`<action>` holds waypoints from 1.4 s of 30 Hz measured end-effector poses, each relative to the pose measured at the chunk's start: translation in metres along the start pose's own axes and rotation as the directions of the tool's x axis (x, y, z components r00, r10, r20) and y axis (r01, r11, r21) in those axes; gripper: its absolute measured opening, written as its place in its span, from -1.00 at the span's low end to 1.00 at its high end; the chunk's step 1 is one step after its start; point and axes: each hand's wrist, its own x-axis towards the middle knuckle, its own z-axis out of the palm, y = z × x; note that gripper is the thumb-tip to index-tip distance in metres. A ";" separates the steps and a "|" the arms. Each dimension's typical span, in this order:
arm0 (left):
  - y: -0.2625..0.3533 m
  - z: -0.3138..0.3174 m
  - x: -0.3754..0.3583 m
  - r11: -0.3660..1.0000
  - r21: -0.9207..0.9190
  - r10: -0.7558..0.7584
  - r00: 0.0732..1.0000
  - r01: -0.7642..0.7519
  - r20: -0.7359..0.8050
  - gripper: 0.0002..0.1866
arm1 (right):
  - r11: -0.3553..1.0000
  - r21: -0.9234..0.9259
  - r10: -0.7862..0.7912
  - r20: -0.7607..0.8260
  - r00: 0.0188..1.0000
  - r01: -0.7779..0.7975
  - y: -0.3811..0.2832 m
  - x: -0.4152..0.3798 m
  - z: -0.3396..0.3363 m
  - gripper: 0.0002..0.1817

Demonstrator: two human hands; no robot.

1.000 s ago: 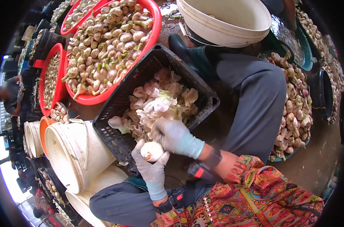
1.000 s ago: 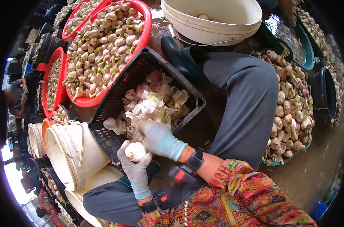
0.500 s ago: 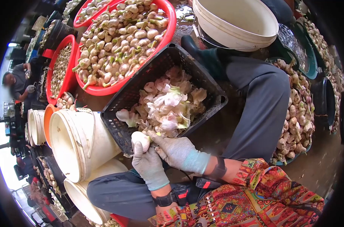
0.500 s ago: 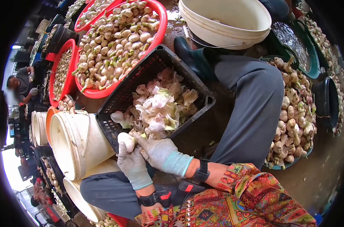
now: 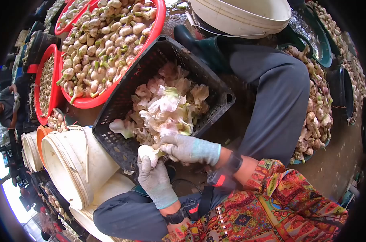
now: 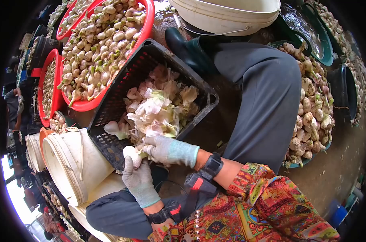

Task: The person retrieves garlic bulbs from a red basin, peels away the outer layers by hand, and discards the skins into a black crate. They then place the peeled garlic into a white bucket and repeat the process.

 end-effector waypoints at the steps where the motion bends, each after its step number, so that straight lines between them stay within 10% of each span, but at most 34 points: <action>1: 0.004 0.000 0.002 0.997 -0.048 -0.062 0.998 0.063 0.025 -0.62 | 0.828 -0.435 -0.426 -0.076 0.902 0.354 -0.001 0.007 -0.004 -0.73; 3: 0.006 0.004 0.000 1.000 0.003 -0.016 0.999 0.016 -0.040 -0.60 | 0.594 -0.788 -0.525 -0.229 0.820 0.160 0.003 -0.002 -0.001 -0.70; 7: 0.006 -0.002 -0.005 0.988 -0.084 -0.126 0.990 0.132 0.070 -0.55 | 0.559 -0.765 -0.580 -0.085 0.810 0.320 0.010 0.003 0.012 -0.70; 11: 0.015 0.011 -0.017 0.990 0.139 -0.004 0.977 -0.027 0.212 -0.41 | 0.851 -0.330 -0.478 -0.163 0.863 0.409 0.012 0.011 0.001 -0.79; 15: 0.034 0.018 -0.018 0.832 0.543 -0.012 0.976 -0.110 0.217 -0.43 | 0.598 -0.677 -0.584 -0.001 0.812 0.429 -0.003 -0.009 0.010 -0.77; 17: 0.030 0.010 -0.018 0.804 0.593 -0.031 0.991 -0.055 0.133 -0.46 | 0.916 -0.158 -0.383 -0.067 0.921 0.369 0.013 0.008 0.006 -0.71; 19: 0.021 0.011 -0.017 0.872 0.481 0.013 0.987 -0.090 0.161 -0.53 | 0.939 0.139 -0.308 -0.070 0.949 0.315 0.020 0.013 -0.001 -0.67; 22: 0.013 0.026 -0.016 0.967 0.232 0.066 0.983 -0.106 0.173 -0.55 | 0.890 -0.151 -0.456 -0.258 0.852 0.431 0.010 0.008 0.010 -0.66; 25: 0.015 0.009 -0.003 0.923 0.385 -0.023 0.993 -0.024 0.118 -0.49 | 0.824 -0.387 -0.524 -0.240 0.817 0.414 0.014 0.008 0.018 -0.71; 27: 0.013 0.010 -0.002 0.934 0.357 -0.042 0.989 -0.013 0.145 -0.46 | 0.786 -0.583 -0.485 -0.375 0.790 0.206 0.010 0.010 0.019 -0.76; 37: 0.000 0.011 -0.008 0.997 0.004 0.079 0.982 -0.081 0.171 -0.42 | 0.771 -0.589 -0.605 -0.556 0.570 0.244 0.023 0.019 0.019 -0.79; 42: 0.043 0.023 -0.017 0.971 -0.170 0.213 0.934 -0.169 0.287 -0.42 | 0.580 -0.798 -0.561 -0.539 0.629 -0.167 0.028 0.026 -0.018 -0.78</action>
